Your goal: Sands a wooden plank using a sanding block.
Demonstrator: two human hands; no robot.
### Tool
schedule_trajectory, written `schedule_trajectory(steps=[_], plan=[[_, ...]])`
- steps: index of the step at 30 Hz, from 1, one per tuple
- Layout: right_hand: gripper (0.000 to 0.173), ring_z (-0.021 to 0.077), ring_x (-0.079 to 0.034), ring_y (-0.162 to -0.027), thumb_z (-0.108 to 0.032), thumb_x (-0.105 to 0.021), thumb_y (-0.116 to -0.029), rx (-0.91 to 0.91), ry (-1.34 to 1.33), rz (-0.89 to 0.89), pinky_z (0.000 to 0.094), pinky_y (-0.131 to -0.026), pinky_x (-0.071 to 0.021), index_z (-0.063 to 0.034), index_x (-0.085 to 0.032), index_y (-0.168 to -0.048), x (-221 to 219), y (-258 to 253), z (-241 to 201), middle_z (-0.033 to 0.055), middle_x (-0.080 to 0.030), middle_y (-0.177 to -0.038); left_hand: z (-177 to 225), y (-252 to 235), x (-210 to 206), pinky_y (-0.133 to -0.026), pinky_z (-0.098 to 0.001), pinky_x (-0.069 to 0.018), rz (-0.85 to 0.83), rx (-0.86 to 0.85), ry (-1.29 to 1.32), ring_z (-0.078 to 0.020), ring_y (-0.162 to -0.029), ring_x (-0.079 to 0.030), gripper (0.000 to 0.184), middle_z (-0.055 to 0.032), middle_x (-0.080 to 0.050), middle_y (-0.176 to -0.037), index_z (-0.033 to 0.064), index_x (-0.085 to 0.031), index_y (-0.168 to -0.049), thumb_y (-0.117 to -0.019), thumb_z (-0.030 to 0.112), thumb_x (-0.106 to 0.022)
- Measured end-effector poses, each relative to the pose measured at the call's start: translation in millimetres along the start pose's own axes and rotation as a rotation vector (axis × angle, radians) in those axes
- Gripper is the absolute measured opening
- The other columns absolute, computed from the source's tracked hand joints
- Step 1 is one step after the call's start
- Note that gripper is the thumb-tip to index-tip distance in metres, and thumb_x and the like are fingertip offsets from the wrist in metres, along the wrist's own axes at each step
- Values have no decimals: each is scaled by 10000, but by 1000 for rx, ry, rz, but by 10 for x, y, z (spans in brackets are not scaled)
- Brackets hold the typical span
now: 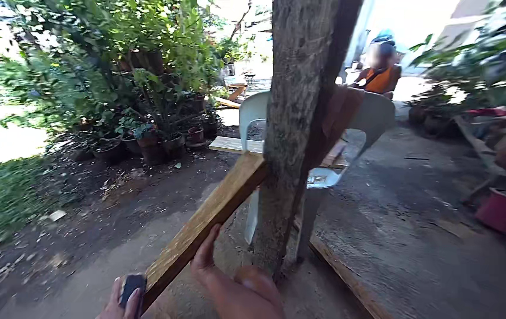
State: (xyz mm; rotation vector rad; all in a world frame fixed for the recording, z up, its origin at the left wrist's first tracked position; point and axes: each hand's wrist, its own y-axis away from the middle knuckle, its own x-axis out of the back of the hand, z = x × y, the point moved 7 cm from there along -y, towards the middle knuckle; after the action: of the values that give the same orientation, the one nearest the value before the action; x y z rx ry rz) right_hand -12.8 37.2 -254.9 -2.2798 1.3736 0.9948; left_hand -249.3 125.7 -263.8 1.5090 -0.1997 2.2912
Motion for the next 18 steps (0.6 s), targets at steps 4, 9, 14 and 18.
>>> schedule_trajectory(steps=[4, 9, 14, 18], plan=[[966, 243, -471, -1343, -804, -129, -903, -18, -1, -44, 504, -1066, -448, -105, -139, -1570, -163, 93, -41, 176, -399, -1508, -73, 102, 51, -998, -676, -483, 45, 133, 44, -513, -1171, -637, 753, -332, -645, -1268, 125, -283, -1634, -1034, 503, -537], [976, 271, -473, -1344, -806, -104, -905, -63, 15, -21, 523, -1071, -437, -94, -163, -1571, -157, 121, 9, 197, -404, -1510, -239, 102, -20, -979, -714, -472, 56, 153, 43, -566, -1163, -620, 761, -379, -628, -1256, 103, -276, -1632, -1033, 483, -554], [943, 268, -468, -1357, -777, -69, -927, -12, 34, -25, 525, -1070, -446, -102, -135, -1583, -125, 84, -60, 193, -387, -1532, -836, -65, -133, -1007, -703, -466, 46, 297, 140, -538, -1191, -620, 697, -352, -642, -1260, 83, -346, -1592, -1037, 446, -561], [1061, 234, -509, -1314, -916, -193, -815, 37, -24, -62, 537, -1012, -491, -174, -133, -1571, -206, 110, -43, 128, -428, -1490, -1397, 64, -206, -1045, -635, -479, 11, 571, 140, -441, -1266, -610, 660, -261, -626, -1364, 152, -359, -1593, -1046, 482, -523]])
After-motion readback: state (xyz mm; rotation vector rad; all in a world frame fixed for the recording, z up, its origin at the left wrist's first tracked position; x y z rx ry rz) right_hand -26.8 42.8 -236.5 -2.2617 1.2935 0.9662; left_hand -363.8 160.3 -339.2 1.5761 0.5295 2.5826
